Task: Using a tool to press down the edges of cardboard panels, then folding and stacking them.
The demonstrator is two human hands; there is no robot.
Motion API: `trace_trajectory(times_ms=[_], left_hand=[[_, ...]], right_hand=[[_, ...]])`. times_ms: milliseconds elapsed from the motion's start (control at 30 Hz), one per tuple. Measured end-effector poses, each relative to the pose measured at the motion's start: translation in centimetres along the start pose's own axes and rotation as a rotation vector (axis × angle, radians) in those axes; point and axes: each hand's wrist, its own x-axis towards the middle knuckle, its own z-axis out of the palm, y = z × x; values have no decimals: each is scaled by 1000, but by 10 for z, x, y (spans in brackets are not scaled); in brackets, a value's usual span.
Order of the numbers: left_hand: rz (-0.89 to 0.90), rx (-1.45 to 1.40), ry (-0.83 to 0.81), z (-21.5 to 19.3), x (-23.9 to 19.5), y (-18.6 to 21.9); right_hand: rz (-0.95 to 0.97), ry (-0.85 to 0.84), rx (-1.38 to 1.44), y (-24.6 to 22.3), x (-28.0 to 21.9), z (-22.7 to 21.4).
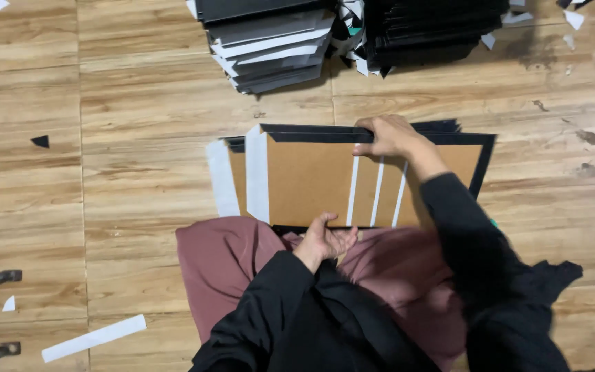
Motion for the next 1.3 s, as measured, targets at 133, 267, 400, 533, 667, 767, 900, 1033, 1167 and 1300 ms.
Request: trace_trajectory(times_ms=[133,267,400,533,667,767,900,1033,1167,1300], left_hand=[[222,220,-81,4,6,5],[402,1129,-87,83,-152,-91],[1369,1890,-146,122,-246,-112],[2033,2528,608,110,-216,-22],[2214,2521,674,104,-215,7],[2280,2545,765,107,-235,-20],[2334,2546,756,99,-229,-22],[2230,2502,684,100,-221,-21],[2232,2474,652,114,-216,-28],[2299,2464,649,113,-211,-25]], right_hand=[[-446,443,-88,-34,-80,-10],[-577,798,-356,-61,-128,29],[-512,824,-374,-58,-131,43],[-431,819,-367,-48,-150,28],[-269,1005,-10,9,-190,13],[-283,1218,576,81,-190,43],[33,1029,1812,128,-153,83],[-91,943,1515,83,-132,88],[-223,853,1301,58,-121,107],[-349,763,1342,78,-119,115]])
